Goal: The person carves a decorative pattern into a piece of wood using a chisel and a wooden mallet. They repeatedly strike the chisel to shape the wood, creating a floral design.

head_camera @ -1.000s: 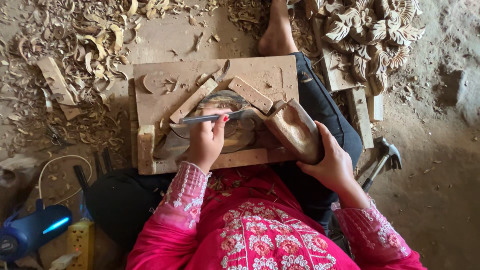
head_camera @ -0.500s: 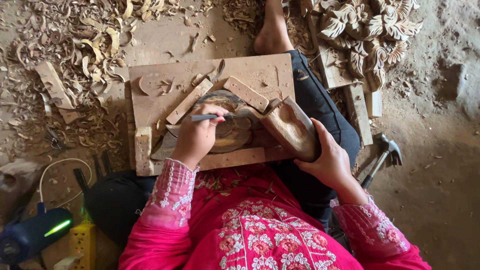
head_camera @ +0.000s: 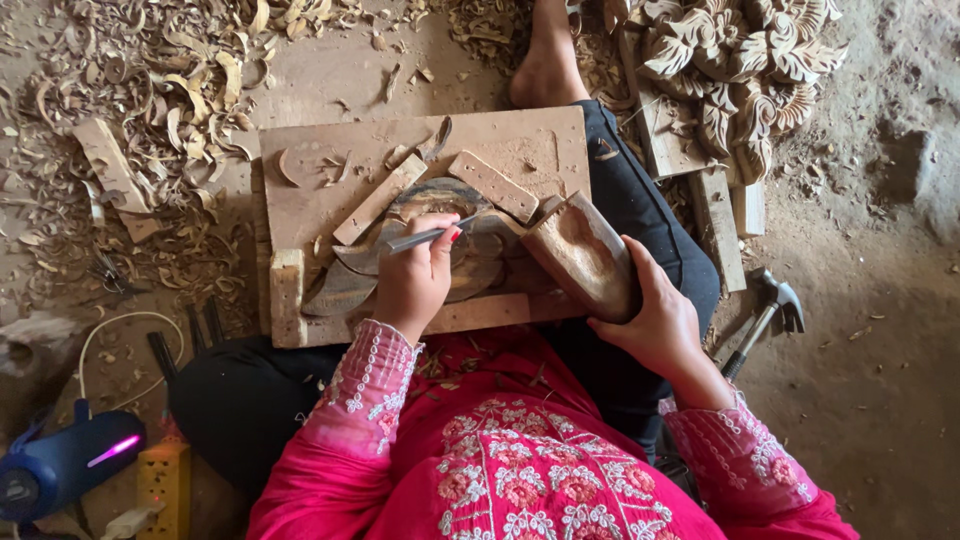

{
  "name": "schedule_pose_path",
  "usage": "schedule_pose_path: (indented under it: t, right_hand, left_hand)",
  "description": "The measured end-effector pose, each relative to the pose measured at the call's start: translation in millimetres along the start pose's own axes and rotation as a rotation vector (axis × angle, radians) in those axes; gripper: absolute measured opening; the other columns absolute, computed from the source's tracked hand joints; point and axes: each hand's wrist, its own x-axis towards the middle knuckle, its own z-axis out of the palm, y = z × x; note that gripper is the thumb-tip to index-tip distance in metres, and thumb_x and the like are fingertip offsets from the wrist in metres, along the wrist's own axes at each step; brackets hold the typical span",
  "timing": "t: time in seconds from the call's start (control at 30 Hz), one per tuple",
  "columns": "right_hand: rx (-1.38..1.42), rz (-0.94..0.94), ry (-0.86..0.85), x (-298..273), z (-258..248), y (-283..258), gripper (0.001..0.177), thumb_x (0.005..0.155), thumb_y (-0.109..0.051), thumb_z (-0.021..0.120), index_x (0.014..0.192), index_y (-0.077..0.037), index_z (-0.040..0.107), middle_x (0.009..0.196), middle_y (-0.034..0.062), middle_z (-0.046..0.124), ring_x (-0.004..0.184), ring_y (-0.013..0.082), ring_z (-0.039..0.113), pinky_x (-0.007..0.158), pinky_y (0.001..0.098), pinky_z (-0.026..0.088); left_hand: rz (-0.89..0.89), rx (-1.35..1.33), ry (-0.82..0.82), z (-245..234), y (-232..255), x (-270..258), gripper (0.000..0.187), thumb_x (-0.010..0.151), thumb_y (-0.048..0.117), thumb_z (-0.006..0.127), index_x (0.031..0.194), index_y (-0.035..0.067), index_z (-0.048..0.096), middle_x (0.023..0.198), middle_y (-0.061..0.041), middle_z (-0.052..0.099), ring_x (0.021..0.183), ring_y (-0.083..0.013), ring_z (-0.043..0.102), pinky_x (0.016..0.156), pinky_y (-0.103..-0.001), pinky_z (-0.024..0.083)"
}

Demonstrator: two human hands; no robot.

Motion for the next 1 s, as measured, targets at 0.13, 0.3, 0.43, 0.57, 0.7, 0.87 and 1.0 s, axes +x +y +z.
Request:
schedule_pose_path:
  t: [0.13, 0.3, 0.43, 0.57, 0.7, 0.87, 1.0]
  right_hand:
    - [-0.007, -0.005, 0.01, 1.5, 1.8, -1.2, 0.111, 0.055, -0.03, 0.092, 0.152, -0.019, 0.04, 0.135, 0.0162, 0.063, 0.122, 0.0349, 0.063, 0.096, 0.0428, 0.052]
    - [0.131, -0.053, 0.106, -16.1, -14.6, -10.3, 0.111, 0.057, -0.032, 0.091, 0.154, -0.018, 0.038, 0.131, 0.0169, 0.065, 0.117, 0.0333, 0.067, 0.097, 0.041, 0.054]
    - [0.123, -0.743, 0.425, -41.6, -51.2, -31.3, 0.099, 0.063, -0.031, 0.086, 0.152, -0.017, 0.043, 0.133, 0.0241, 0.059, 0.121, 0.0456, 0.062, 0.106, 0.0543, 0.049]
    - [0.027, -1.022, 0.115, -44.7, -57.3, -59.4, 0.083, 0.067, -0.027, 0.088, 0.142, -0.03, 0.053, 0.135, 0.0223, 0.059, 0.113, 0.0424, 0.067, 0.089, 0.0472, 0.058]
    - [0.085, -0.959, 0.025, -54.1, -39.7, -72.2, 0.089, 0.069, -0.027, 0.09, 0.146, -0.025, 0.047, 0.143, 0.0226, 0.057, 0.114, 0.0424, 0.069, 0.086, 0.0453, 0.059]
    - [0.181, -0.739, -0.026, -70.3, -13.7, -46.1, 0.094, 0.062, -0.023, 0.091, 0.146, -0.019, 0.048, 0.143, 0.0212, 0.057, 0.111, 0.0409, 0.071, 0.085, 0.0419, 0.061]
    - [0.106, -0.387, -0.084, -72.6, 7.6, -18.4, 0.1, 0.055, -0.022, 0.092, 0.145, -0.014, 0.05, 0.141, 0.0185, 0.059, 0.11, 0.0383, 0.07, 0.086, 0.0403, 0.059]
  left_hand:
    - [-0.077, 0.041, -0.048, 17.1, -13.6, -8.5, 0.014, 0.106, 0.009, 0.068, 0.118, 0.009, 0.06, 0.096, -0.006, 0.075, 0.08, -0.0192, 0.077, 0.064, -0.029, 0.063]
    - [0.247, 0.231, 0.01, 42.8, -15.0, -22.6, 0.03, 0.1, 0.005, 0.066, 0.125, 0.015, 0.051, 0.113, -0.005, 0.071, 0.1, -0.0241, 0.074, 0.086, -0.036, 0.065]
    - [0.308, 0.302, -0.062, 52.5, -10.5, -28.1, 0.03, 0.097, 0.01, 0.072, 0.118, 0.012, 0.05, 0.113, -0.012, 0.069, 0.101, -0.0304, 0.07, 0.085, -0.037, 0.061]
    - [0.321, 0.295, -0.059, 47.8, -12.6, -31.2, 0.034, 0.083, 0.006, 0.07, 0.112, 0.014, 0.055, 0.114, -0.013, 0.071, 0.103, -0.0333, 0.068, 0.087, -0.04, 0.058]
    - [0.056, -0.016, 0.171, 18.8, -36.7, -13.6, 0.021, 0.094, 0.005, 0.061, 0.114, 0.009, 0.055, 0.113, -0.014, 0.071, 0.101, -0.027, 0.068, 0.089, -0.037, 0.058]
    - [-0.174, 0.032, 0.471, -38.9, -61.5, 8.1, 0.009, 0.111, 0.008, 0.055, 0.116, 0.001, 0.053, 0.114, -0.014, 0.073, 0.1, -0.022, 0.074, 0.087, -0.032, 0.063]
    - [-0.079, -0.008, 0.295, -51.6, -48.1, 7.9, 0.01, 0.111, 0.009, 0.056, 0.114, 0.0, 0.053, 0.114, -0.016, 0.074, 0.096, -0.0228, 0.075, 0.084, -0.032, 0.062]
